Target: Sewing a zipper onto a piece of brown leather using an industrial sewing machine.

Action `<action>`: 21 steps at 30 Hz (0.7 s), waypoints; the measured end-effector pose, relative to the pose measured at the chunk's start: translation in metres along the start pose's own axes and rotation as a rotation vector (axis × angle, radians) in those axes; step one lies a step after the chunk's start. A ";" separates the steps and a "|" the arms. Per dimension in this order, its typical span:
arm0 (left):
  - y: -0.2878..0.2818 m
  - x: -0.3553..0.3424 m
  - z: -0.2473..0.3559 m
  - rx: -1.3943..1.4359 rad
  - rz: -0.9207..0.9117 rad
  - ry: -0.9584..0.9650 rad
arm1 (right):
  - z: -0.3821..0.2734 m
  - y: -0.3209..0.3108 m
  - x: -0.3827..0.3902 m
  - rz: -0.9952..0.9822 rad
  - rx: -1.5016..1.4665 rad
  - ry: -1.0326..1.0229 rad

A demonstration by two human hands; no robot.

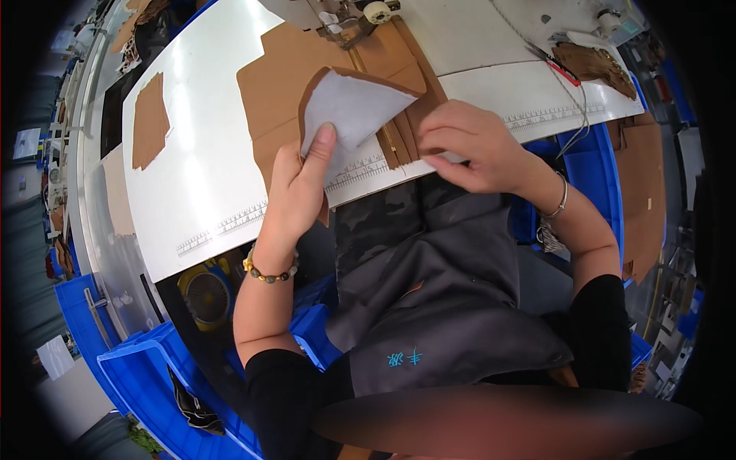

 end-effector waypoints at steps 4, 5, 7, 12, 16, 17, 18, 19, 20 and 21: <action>0.005 0.010 -0.001 0.076 0.045 0.044 | -0.003 0.020 -0.013 -0.139 0.128 -0.116; 0.006 0.010 -0.003 0.156 0.042 -0.015 | -0.002 0.022 -0.014 -0.196 0.152 -0.129; 0.006 0.012 -0.008 0.181 0.037 -0.020 | -0.002 0.024 -0.014 -0.188 0.160 -0.129; 0.006 0.015 -0.018 0.267 -0.009 -0.011 | 0.000 0.025 -0.017 -0.147 0.135 -0.141; 0.007 0.016 -0.020 0.319 0.018 0.008 | -0.002 0.024 -0.016 -0.123 0.132 -0.154; 0.007 0.016 -0.020 0.299 0.016 0.008 | -0.003 0.025 -0.016 -0.131 0.137 -0.153; 0.009 0.016 -0.020 0.300 0.018 0.007 | -0.002 0.025 -0.016 -0.132 0.135 -0.154; 0.010 0.017 -0.019 0.310 0.039 0.007 | -0.003 0.025 -0.016 -0.136 0.144 -0.158; 0.011 0.017 -0.019 0.319 0.060 0.008 | -0.003 0.026 -0.015 -0.140 0.152 -0.162; 0.007 0.017 -0.019 0.319 0.058 0.010 | -0.004 0.025 -0.014 -0.139 0.154 -0.162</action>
Point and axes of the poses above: each hand's wrist, its own x-axis away from the middle knuckle, its own y-axis out of the palm, z = x × y, the point moved 2 cm from there along -x, towards the middle knuckle, and after that the axes turned 6 degrees about -x, right-handed, at the moved point
